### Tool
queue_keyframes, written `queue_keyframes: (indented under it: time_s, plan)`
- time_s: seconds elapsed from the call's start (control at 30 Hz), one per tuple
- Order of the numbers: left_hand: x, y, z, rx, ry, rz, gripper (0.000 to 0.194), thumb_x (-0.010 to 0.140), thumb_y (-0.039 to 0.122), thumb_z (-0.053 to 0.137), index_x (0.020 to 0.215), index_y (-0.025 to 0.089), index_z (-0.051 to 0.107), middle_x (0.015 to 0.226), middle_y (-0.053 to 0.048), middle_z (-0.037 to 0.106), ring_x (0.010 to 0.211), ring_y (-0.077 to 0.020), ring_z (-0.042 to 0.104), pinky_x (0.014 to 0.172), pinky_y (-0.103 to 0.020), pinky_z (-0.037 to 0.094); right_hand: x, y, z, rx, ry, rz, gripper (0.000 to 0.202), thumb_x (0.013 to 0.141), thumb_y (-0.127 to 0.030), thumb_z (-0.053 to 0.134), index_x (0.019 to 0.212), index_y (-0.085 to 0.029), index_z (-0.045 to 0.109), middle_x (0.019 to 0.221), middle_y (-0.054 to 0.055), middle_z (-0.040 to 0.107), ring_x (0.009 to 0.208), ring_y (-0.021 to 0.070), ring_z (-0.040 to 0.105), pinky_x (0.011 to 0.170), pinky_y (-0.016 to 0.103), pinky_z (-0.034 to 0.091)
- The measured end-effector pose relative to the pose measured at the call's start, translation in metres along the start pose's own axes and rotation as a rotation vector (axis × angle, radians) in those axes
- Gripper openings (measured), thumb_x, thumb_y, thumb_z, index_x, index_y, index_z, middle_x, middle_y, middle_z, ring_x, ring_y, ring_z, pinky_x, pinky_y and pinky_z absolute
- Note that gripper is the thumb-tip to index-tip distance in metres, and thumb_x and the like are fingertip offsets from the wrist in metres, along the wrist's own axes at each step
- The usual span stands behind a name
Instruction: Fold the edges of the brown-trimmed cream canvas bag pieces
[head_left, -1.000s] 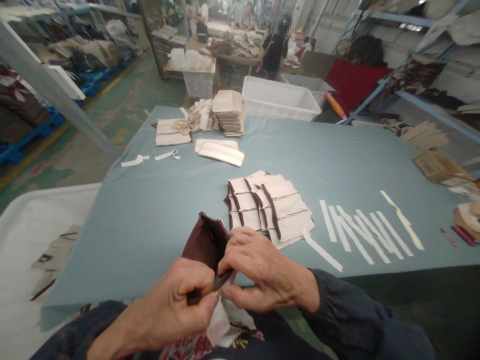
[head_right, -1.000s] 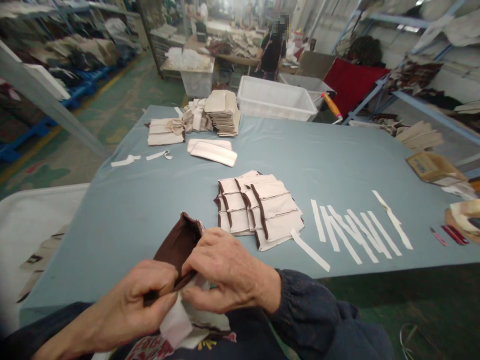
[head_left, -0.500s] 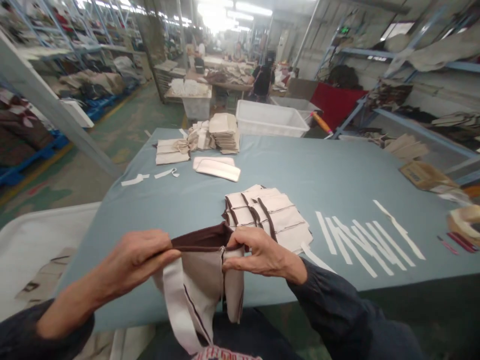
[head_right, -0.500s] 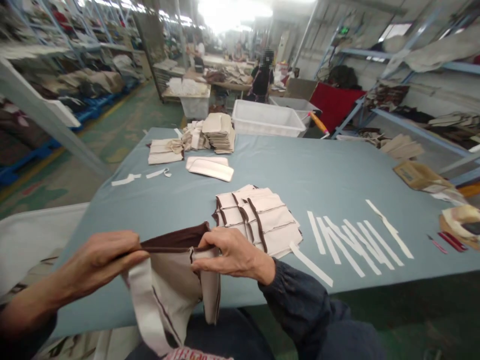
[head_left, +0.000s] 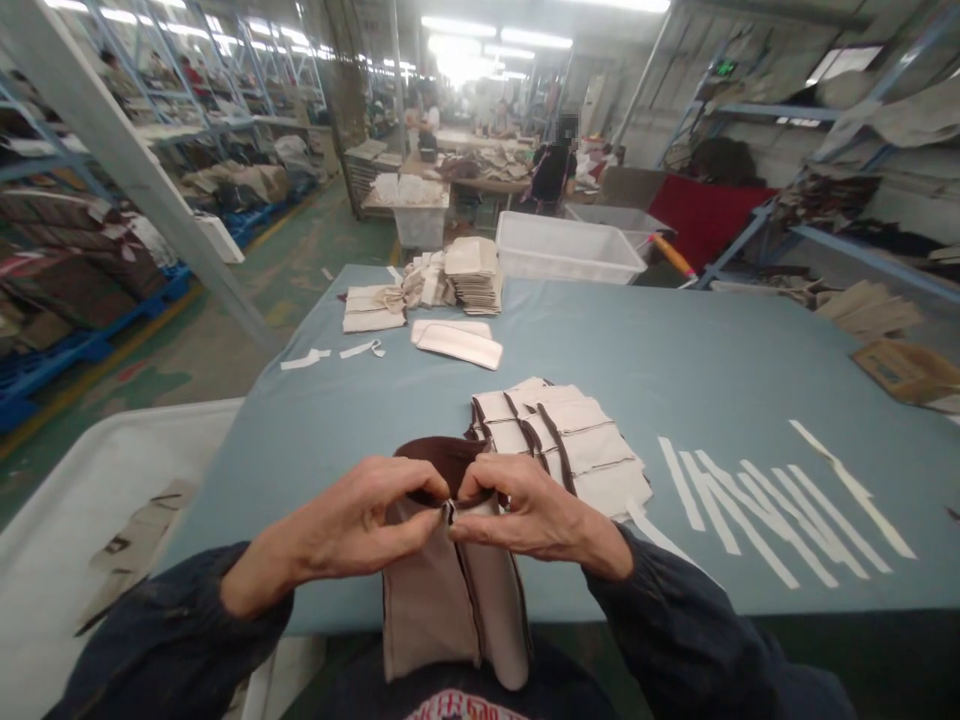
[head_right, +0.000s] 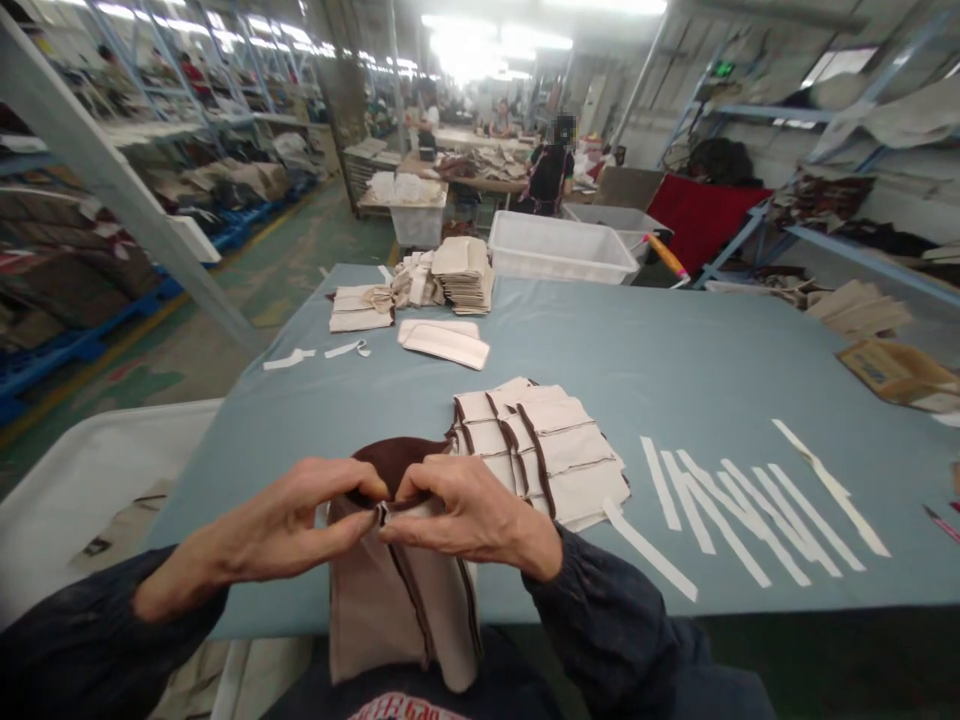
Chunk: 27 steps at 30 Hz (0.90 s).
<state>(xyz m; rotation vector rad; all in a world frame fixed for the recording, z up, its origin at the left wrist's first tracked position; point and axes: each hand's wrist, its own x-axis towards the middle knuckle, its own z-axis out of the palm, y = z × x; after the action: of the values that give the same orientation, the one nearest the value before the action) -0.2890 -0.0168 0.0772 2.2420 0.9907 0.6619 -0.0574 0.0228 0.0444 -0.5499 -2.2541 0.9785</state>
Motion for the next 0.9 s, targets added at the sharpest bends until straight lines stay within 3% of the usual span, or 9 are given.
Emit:
queue_keyframes:
  time_s: [0.27, 0.4, 0.53, 0.9]
  plan:
    - [0.0, 0.003, 0.006, 0.008, 0.003, 0.147, 0.022, 0.092, 0.007, 0.052, 0.095, 0.013, 0.073, 0.076, -0.003, 0.072, 0.065, -0.0115, 0.063, 0.061, -0.021, 0.043, -0.012, -0.006, 0.006, 0.072, 0.011, 0.102, 0.024, 0.089, -0.033, 0.077, 0.08, -0.016, 0.063, 0.073, -0.003, 0.06, 0.065, 0.0104, 0.051, 0.062, 0.023, 0.037]
    - [-0.004, 0.01, 0.017, 0.017, 0.041, 0.016, 0.022, 0.087, 0.007, 0.049, 0.083, 0.015, 0.07, 0.064, 0.002, 0.064, 0.056, -0.0094, 0.054, 0.055, -0.02, 0.037, -0.017, -0.01, 0.009, 0.139, 0.039, 0.148, 0.019, 0.09, -0.031, 0.073, 0.081, -0.016, 0.064, 0.074, -0.002, 0.063, 0.066, 0.0108, 0.054, 0.063, 0.023, 0.04]
    - [-0.005, 0.014, 0.03, -0.114, 0.045, -0.123, 0.02, 0.084, 0.013, 0.047, 0.075, 0.016, 0.064, 0.061, 0.004, 0.057, 0.054, -0.0092, 0.049, 0.052, -0.02, 0.035, -0.022, -0.012, 0.012, 0.166, 0.034, 0.198, 0.016, 0.089, -0.028, 0.071, 0.081, -0.017, 0.063, 0.076, -0.002, 0.064, 0.067, 0.0114, 0.054, 0.063, 0.024, 0.041]
    - [-0.009, 0.017, 0.041, -0.342, 0.013, -0.258, 0.023, 0.088, 0.028, 0.046, 0.071, 0.017, 0.057, 0.062, 0.004, 0.049, 0.057, -0.0108, 0.042, 0.053, -0.021, 0.032, -0.034, -0.002, 0.022, 0.426, -0.032, 0.273, 0.023, 0.091, -0.036, 0.071, 0.082, -0.016, 0.062, 0.075, -0.003, 0.059, 0.066, 0.0103, 0.049, 0.061, 0.023, 0.038]
